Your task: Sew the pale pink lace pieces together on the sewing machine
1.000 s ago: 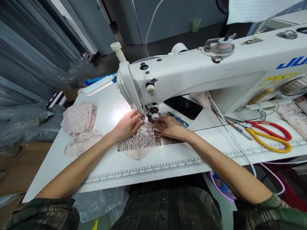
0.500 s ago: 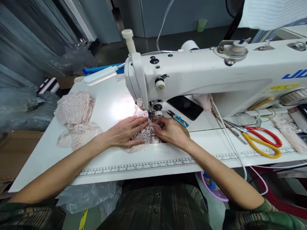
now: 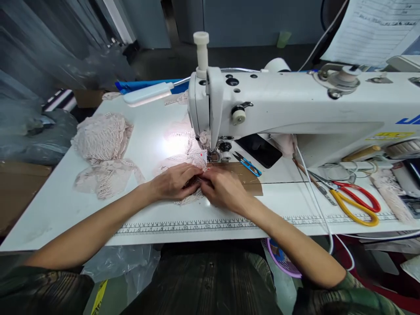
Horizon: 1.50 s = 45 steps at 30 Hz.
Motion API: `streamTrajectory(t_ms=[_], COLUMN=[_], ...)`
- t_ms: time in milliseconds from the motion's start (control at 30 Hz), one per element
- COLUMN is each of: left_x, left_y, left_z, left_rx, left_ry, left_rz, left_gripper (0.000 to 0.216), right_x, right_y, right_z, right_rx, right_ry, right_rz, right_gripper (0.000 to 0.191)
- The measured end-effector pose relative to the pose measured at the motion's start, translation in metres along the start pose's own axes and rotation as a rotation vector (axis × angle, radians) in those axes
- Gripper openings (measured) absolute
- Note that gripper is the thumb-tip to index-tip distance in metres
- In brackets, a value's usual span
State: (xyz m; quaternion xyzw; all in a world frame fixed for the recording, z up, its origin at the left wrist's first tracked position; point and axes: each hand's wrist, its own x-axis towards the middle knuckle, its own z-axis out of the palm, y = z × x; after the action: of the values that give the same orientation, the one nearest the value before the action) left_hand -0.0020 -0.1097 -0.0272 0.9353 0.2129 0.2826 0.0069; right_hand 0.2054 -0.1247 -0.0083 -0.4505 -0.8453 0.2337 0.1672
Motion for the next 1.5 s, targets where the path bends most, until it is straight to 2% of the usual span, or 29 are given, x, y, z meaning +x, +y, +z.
streamTrajectory(t_ms=[67, 133, 200, 367, 467, 867, 1033, 1200, 1500], left_x=[-0.002, -0.003, -0.003, -0.002, -0.001, -0.002, -0.002, -0.005, -0.005], left_y=[-0.002, -0.004, -0.005, -0.004, -0.003, -0.006, -0.007, -0.007, -0.008], left_z=[0.004, 0.007, 0.008, 0.006, 0.004, 0.008, 0.008, 0.010, 0.012], left_rx=[-0.035, -0.047, -0.043, -0.004, -0.003, -0.067, -0.063, -0.043, -0.034], left_ry=[-0.036, -0.036, -0.012, 0.002, 0.000, -0.009, -0.025, -0.016, 0.029], left_rz=[-0.015, -0.005, 0.000, 0.015, 0.007, 0.025, 0.022, 0.019, 0.042], left_gripper=[0.013, 0.011, 0.012, 0.011, 0.010, 0.009, 0.011, 0.010, 0.015], right_x=[0.004, 0.006, 0.006, 0.000, -0.001, -0.001, -0.008, -0.012, -0.013], right_y=[0.011, 0.024, 0.035, 0.050, 0.052, 0.049, 0.048, 0.048, 0.044], right_z=[-0.014, -0.024, -0.025, -0.002, 0.005, 0.003, 0.001, -0.002, -0.005], right_rx=[0.024, 0.005, -0.001, -0.073, -0.138, -0.245, -0.138, -0.090, -0.126], right_ry=[-0.062, -0.067, -0.056, 0.101, 0.119, 0.058, 0.118, 0.077, 0.016], right_rz=[-0.016, 0.065, 0.067, -0.180, -0.229, -0.224, -0.259, -0.318, -0.257], right_gripper=[0.026, 0.031, 0.034, 0.037, 0.038, 0.040, 0.041, 0.038, 0.039])
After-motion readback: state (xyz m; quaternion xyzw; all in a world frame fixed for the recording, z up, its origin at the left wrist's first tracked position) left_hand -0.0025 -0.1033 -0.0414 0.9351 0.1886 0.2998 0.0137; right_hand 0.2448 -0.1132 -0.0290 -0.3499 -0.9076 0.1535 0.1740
